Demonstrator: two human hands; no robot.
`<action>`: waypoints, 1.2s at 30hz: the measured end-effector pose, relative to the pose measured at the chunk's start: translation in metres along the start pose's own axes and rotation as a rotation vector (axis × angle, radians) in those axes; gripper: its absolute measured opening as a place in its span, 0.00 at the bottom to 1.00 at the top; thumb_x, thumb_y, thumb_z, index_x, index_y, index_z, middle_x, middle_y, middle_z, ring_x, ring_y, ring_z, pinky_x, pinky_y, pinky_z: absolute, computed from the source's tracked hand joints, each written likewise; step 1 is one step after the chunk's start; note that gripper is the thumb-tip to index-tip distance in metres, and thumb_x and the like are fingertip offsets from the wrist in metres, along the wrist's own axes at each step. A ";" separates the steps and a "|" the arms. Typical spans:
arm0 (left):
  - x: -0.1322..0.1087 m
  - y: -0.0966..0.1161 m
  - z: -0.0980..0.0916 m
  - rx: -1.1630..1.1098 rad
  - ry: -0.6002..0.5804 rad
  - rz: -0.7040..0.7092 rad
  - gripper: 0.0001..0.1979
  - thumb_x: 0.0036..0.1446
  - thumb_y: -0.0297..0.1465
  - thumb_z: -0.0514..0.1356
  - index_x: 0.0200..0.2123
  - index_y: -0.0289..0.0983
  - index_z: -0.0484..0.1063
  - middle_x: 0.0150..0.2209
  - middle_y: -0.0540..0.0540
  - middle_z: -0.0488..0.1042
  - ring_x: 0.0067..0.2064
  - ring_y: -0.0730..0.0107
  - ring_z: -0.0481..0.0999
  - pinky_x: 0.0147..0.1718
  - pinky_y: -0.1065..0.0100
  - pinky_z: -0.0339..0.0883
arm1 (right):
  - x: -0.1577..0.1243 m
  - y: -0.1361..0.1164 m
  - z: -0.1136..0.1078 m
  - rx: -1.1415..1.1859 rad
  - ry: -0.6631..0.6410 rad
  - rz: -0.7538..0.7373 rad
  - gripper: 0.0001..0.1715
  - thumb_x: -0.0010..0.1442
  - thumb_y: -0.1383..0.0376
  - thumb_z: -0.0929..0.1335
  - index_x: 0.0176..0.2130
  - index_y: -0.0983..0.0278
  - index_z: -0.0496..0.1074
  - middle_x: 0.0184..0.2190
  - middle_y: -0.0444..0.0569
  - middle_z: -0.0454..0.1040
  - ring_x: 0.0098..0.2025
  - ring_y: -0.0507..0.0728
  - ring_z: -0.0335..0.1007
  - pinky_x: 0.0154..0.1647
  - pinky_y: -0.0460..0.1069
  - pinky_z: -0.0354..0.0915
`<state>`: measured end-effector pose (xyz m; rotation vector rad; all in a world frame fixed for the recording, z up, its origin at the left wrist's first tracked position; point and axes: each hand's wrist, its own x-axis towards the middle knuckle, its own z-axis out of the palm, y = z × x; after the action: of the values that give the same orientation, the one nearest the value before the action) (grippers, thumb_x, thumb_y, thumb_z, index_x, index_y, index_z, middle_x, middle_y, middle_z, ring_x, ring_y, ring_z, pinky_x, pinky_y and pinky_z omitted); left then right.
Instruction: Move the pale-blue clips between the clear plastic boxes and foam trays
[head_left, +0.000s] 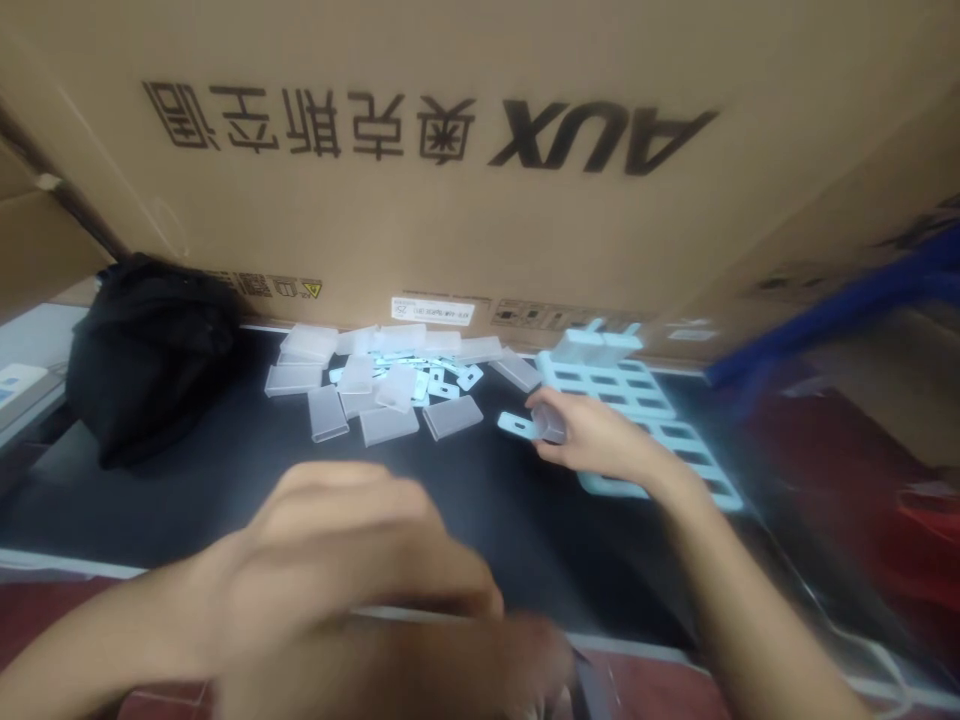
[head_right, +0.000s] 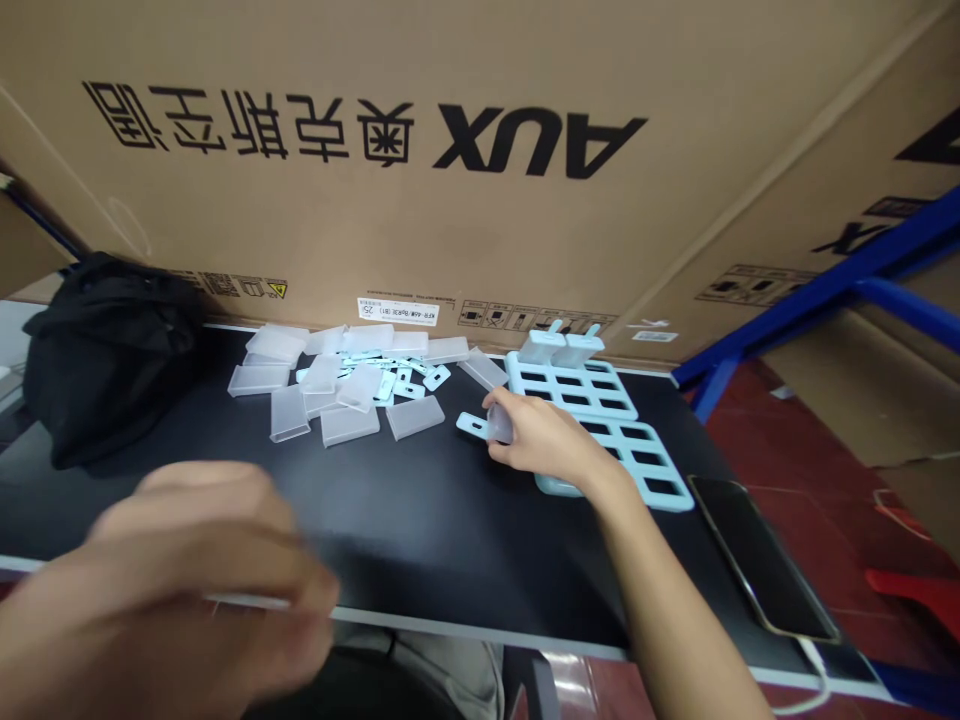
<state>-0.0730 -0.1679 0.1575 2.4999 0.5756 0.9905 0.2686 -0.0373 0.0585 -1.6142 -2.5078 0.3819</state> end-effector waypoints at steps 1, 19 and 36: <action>0.008 -0.013 0.010 -0.065 0.021 0.051 0.18 0.60 0.20 0.63 0.52 0.39 0.75 0.42 0.48 0.81 0.37 0.70 0.79 0.38 0.66 0.75 | -0.005 -0.003 -0.006 0.050 0.027 -0.030 0.25 0.52 0.62 0.71 0.51 0.60 0.70 0.39 0.48 0.79 0.37 0.58 0.75 0.38 0.49 0.66; -0.010 -0.120 0.133 -0.461 0.352 -0.432 0.13 0.59 0.31 0.70 0.46 0.35 0.77 0.45 0.42 0.76 0.42 0.69 0.79 0.41 0.70 0.79 | -0.008 -0.079 0.057 0.684 0.323 -0.394 0.20 0.53 0.71 0.70 0.46 0.59 0.68 0.36 0.43 0.77 0.33 0.52 0.74 0.35 0.47 0.68; -0.010 -0.135 0.114 -0.077 0.179 0.014 0.21 0.65 0.29 0.64 0.61 0.39 0.72 0.50 0.37 0.77 0.50 0.60 0.78 0.49 0.58 0.77 | -0.011 -0.077 0.067 0.806 0.122 -0.341 0.41 0.50 0.73 0.70 0.62 0.59 0.64 0.47 0.51 0.75 0.45 0.58 0.76 0.47 0.53 0.72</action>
<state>-0.0291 -0.0829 0.0087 2.3665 0.5627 1.2265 0.1889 -0.0866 0.0160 -0.8539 -2.0495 1.0317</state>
